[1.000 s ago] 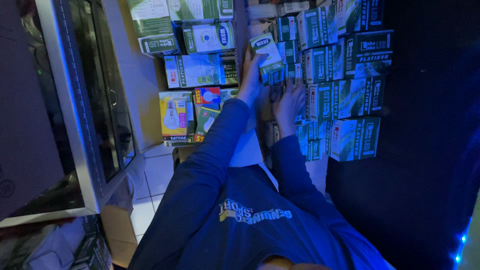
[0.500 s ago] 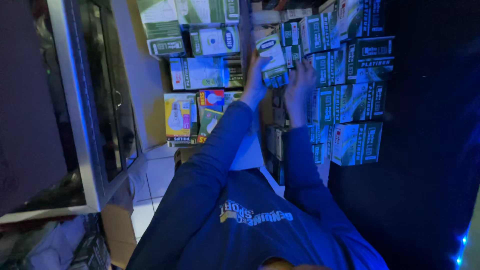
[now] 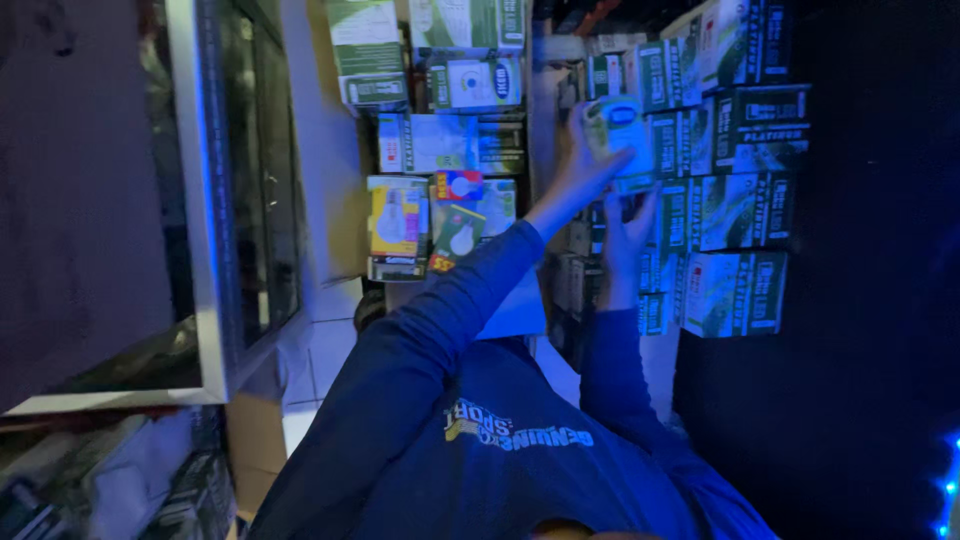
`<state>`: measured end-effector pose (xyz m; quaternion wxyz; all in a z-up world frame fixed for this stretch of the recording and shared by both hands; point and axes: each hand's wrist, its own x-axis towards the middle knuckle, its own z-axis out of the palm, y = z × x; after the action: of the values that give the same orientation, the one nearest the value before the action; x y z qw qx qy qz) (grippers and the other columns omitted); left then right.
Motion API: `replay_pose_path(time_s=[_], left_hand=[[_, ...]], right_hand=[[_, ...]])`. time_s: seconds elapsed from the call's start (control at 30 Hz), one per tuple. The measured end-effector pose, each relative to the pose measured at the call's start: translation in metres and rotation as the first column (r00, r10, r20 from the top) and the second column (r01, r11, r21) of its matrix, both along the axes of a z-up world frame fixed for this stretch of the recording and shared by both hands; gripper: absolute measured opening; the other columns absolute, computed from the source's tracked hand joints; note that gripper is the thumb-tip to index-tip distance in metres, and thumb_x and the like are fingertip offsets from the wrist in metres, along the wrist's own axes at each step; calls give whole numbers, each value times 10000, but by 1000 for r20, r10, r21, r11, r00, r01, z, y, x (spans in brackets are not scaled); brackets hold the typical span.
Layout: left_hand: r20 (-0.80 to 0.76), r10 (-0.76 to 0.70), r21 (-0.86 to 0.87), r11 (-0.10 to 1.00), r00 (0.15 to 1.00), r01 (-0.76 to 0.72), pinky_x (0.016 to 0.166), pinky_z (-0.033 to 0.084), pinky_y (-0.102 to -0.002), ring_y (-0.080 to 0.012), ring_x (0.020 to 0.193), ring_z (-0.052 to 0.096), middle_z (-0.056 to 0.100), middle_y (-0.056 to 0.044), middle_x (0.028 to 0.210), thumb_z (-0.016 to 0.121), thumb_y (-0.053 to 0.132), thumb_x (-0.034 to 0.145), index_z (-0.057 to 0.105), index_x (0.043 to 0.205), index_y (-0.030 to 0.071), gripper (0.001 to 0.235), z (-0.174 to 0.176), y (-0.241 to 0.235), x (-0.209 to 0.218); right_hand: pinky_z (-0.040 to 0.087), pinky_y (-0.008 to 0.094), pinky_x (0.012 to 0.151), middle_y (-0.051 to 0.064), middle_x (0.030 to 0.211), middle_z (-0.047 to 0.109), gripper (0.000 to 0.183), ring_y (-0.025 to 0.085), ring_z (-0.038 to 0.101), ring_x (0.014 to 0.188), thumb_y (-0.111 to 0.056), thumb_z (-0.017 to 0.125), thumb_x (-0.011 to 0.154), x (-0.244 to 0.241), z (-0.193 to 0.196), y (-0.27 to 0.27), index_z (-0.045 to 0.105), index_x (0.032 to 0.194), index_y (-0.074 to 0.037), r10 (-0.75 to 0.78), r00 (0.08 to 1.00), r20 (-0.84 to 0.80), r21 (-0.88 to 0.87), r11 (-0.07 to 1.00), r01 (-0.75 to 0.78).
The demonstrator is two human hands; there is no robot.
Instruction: The person organizes various light bulb boxes by hand, moving them between a cardboard box and a shelf.
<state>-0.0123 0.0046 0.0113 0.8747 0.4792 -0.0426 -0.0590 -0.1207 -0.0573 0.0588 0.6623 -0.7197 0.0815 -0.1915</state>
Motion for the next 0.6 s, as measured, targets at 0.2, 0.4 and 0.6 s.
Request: replay_pose_path(time_s=[0.2,0.4,0.6], left_hand=[[257,-155,530,848,954,-5,1157,284,-512,-514,1450,200,141,-408,1558,862,332,796,97,1579,-13,1147,58,66,-30],[353,-326,509,854,877,112,1265,337,-424,-346,1522,409,433,-207,1581,766,339,937,363,1564,15,812,111,189,-49],[377,-286,721,688,881,-85,1126,415,-449,-394,1347,507,528,-213,1459,758,286,885,462,1477,8,718,126,273,-54]], right_hand=[[504,383,1048,179,1361,602,702,246,602,1218,-349,766,949,-23,17,29,456,1459,21,-364,921,-139,-247,913,324],[494,508,1039,295,1316,630,725,442,611,1229,-424,829,944,-26,5,33,540,1407,53,-379,915,143,-927,273,258],[510,544,898,269,1149,686,698,458,638,1042,-447,837,873,-17,10,64,596,1292,56,-400,916,35,-920,345,186]])
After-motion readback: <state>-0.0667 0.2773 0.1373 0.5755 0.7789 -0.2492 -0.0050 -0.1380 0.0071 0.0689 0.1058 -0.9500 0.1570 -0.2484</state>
